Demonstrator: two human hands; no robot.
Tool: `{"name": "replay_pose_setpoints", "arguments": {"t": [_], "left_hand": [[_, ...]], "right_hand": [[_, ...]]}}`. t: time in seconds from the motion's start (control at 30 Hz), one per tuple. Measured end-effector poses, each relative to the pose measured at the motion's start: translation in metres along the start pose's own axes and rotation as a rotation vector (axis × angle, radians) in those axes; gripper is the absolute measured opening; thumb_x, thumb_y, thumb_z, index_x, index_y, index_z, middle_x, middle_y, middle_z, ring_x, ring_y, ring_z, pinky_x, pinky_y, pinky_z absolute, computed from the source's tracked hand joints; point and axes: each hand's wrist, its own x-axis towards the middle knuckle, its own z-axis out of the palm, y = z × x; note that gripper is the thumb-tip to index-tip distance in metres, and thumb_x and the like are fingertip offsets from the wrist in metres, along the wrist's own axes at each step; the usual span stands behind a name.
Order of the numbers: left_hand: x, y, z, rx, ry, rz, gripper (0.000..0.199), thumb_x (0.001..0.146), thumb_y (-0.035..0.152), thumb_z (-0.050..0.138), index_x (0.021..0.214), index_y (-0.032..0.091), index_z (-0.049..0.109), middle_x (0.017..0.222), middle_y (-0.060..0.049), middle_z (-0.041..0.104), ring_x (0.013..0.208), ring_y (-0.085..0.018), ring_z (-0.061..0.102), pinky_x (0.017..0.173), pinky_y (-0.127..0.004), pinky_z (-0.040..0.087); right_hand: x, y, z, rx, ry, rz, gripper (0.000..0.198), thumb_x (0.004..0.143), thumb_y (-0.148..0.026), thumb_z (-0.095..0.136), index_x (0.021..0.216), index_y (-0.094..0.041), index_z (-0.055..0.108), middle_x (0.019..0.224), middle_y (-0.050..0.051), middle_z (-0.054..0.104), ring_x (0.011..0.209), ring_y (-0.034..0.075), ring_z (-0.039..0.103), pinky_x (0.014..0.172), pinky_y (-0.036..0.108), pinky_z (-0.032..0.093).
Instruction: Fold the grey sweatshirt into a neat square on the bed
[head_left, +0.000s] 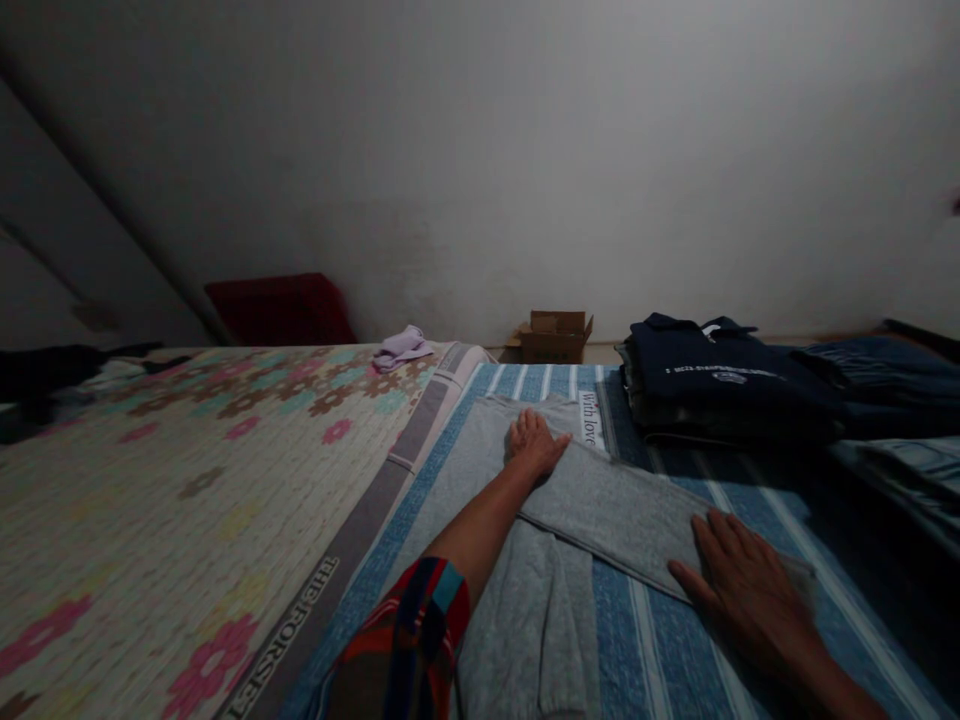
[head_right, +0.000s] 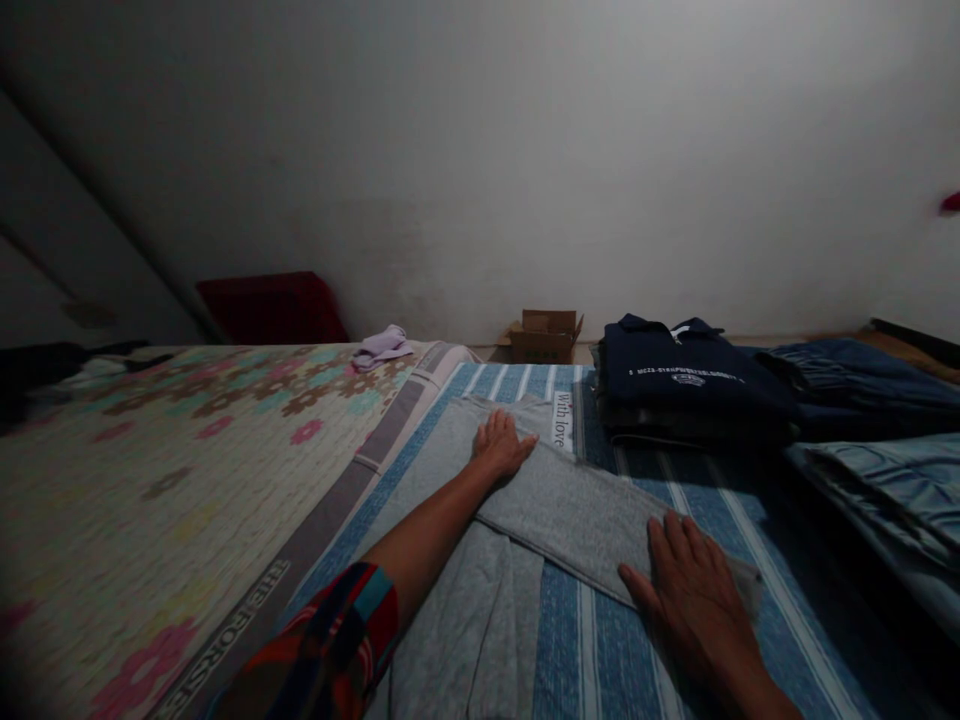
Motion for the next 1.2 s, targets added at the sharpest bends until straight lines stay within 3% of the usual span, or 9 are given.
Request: {"name": "replay_pose_setpoints", "arguments": {"t": [0.17,0.4,0.6,1.2], "left_hand": [[-0.009,0.008,0.01,-0.018,-0.091,0.082,0.088,0.082,0.07,0.018,0.146,0.009,0.018,0.156,-0.014,0.006,0.143,-0.026,0.001,0.114,-0.045,0.007],[-0.017,0.012,0.008,-0.02,-0.063,0.107,0.086,0.084,0.066,0.017,0.146,0.006,0.017,0.156,-0.015,0.003,0.143,-0.027,-0.003,0.114,-0.047,0.002],[-0.027,0.022,0.014,-0.029,-0.133,0.201,0.088,0.081,0.071,0.017,0.147,0.013,0.019,0.156,-0.011,0.006,0.144,-0.023,-0.001,0.114,-0.046,0.001],[-0.023,0.009,0.007,-0.013,-0.132,0.14,0.085,0.083,0.069,0.017,0.146,0.013,0.02,0.156,-0.011,0.009,0.143,-0.024,0.002,0.114,-0.046,0.005]], "right_hand": [[0.0,0.0,-0.001,0.02,0.015,-0.004,0.068,0.085,-0.058,0.038,0.129,-0.007,0.051,0.139,0.02,0.045,0.131,0.035,0.036,0.107,0.05,0.027],[0.0,0.0,-0.001,-0.009,0.018,-0.005,0.07,0.085,-0.059,0.036,0.13,-0.008,0.051,0.139,0.019,0.045,0.131,0.035,0.036,0.106,0.05,0.028],[0.001,0.0,-0.001,-0.038,0.004,-0.003,0.071,0.086,-0.06,0.034,0.129,-0.007,0.052,0.138,0.019,0.046,0.131,0.035,0.037,0.107,0.049,0.028],[0.0,0.001,0.001,-0.05,-0.003,-0.007,0.071,0.086,-0.059,0.034,0.131,-0.007,0.05,0.14,0.019,0.044,0.131,0.035,0.036,0.106,0.049,0.029]]}}
